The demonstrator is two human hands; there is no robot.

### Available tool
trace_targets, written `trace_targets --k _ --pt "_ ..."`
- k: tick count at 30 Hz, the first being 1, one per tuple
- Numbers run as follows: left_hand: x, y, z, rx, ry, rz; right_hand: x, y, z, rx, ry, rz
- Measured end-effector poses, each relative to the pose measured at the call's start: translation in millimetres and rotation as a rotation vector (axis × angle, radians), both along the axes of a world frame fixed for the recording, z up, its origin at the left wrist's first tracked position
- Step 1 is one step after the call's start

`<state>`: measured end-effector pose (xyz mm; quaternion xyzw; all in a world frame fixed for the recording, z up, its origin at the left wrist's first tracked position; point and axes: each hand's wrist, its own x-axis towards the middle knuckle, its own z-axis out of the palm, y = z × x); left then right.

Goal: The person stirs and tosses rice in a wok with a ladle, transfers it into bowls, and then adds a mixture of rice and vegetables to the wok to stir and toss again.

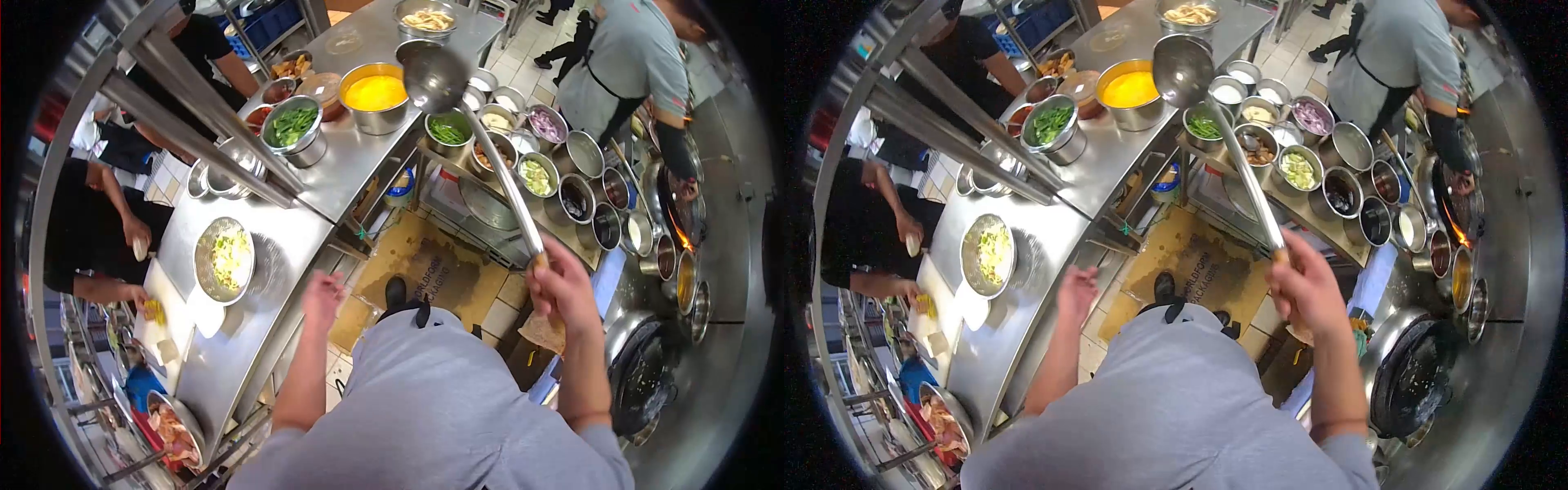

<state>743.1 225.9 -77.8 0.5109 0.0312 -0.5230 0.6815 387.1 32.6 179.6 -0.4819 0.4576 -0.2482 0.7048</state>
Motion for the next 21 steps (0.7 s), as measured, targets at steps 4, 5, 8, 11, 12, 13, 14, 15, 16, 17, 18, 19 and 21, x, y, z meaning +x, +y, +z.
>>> trace_targets --k 4,5,8,11,12,13,14,15,16,17,18,19,21 --pt "67.4 23.4 55.0 -0.047 0.142 0.479 70.3 -56.3 9.1 -0.154 0.171 0.223" --pt "81.1 23.7 62.6 0.051 0.144 0.644 83.1 -68.2 8.6 -0.193 0.214 0.261" --pt "126.5 47.3 37.6 0.092 0.15 0.739 119.3 -96.4 5.0 -0.249 0.3 0.339" --pt "134.1 69.8 1.6 0.057 0.124 0.694 147.9 -102.6 6.0 -0.292 0.498 0.337" --pt "133.4 72.6 -2.8 0.074 0.099 0.722 154.5 -103.7 2.9 -0.294 0.497 0.335" --pt "115.6 65.6 20.0 0.086 0.052 0.721 159.2 -105.7 -4.6 -0.299 0.477 0.349" --pt "103.6 63.6 30.7 0.147 0.088 0.663 162.9 -107.9 -10.9 -0.303 0.458 0.36" --pt "90.3 62.7 38.8 0.163 0.073 0.581 166.2 -111.1 -13.8 -0.25 0.448 0.391" --pt "78.7 59.6 43.3 0.179 0.06 0.498 168.8 -111.3 -10.5 -0.247 0.454 0.383" --pt "71.0 53.9 43.6 0.181 0.064 0.49 171.5 -110.9 -5.2 -0.072 0.334 0.307" --pt "64.0 49.3 43.6 0.158 0.093 0.378 172.6 -111.4 -1.8 0.101 0.212 0.227" --pt "56.0 43.3 45.0 0.133 0.122 0.266 169.6 -115.3 -0.4 0.229 0.046 0.237" --pt "42.3 18.8 56.0 0.157 0.092 0.182 167.2 -115.0 -1.3 0.397 -0.12 0.18"
